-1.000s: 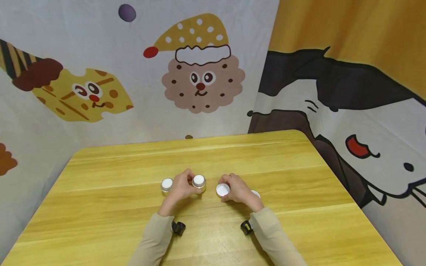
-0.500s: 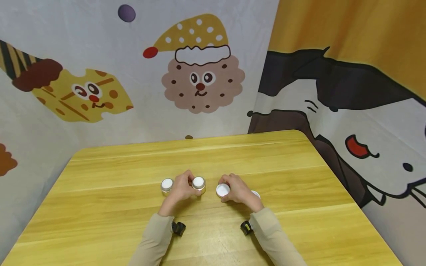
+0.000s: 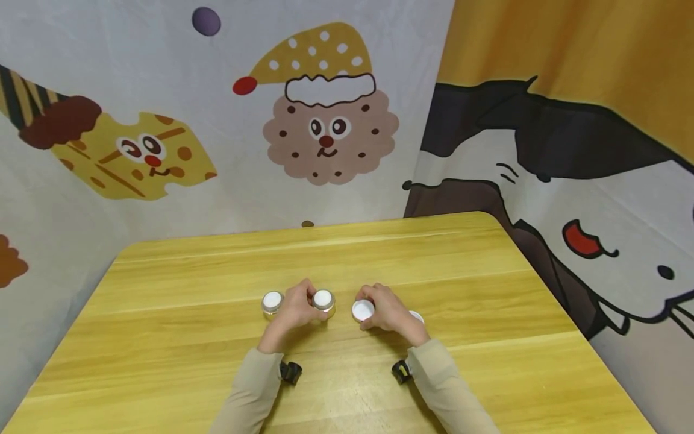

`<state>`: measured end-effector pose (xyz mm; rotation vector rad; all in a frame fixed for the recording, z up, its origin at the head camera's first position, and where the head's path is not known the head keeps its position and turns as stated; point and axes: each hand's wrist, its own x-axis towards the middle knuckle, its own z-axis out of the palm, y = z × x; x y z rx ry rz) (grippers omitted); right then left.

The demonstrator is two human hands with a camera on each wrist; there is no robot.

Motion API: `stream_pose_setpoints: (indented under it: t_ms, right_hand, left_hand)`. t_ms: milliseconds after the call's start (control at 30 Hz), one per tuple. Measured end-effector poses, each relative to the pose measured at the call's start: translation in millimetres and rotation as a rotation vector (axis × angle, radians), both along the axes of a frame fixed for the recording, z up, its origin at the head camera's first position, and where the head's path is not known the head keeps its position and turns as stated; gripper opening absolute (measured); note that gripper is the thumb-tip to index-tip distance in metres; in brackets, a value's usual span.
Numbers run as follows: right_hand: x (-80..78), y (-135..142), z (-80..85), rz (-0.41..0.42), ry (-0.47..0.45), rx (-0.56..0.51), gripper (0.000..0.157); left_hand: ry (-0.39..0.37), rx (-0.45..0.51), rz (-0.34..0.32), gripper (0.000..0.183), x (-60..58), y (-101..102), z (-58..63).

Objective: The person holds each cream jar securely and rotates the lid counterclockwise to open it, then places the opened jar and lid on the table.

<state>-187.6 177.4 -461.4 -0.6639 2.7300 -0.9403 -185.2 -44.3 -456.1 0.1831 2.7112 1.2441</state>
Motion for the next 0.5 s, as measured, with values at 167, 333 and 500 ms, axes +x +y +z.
stream_pose_setpoints:
  t_ms: [167, 333, 500]
  right_hand:
    - [0.6, 0, -0.1, -0.002, -0.002, 0.007, 0.044]
    - [2.0, 0, 0.4, 0.0, 0.013, 0.024, 0.045]
    - [3.8, 0, 4.6, 0.022, 0.014, 0.039, 0.045]
  left_hand:
    - [-0.014, -0.01, -0.015, 0.043, -0.8, 0, 1.6]
    - [-0.046, 0.005, -0.054, 0.053, -1.7, -2, 4.3]
    - [-0.083, 0.064, -0.081, 0.062, -0.2, -6, 12.8]
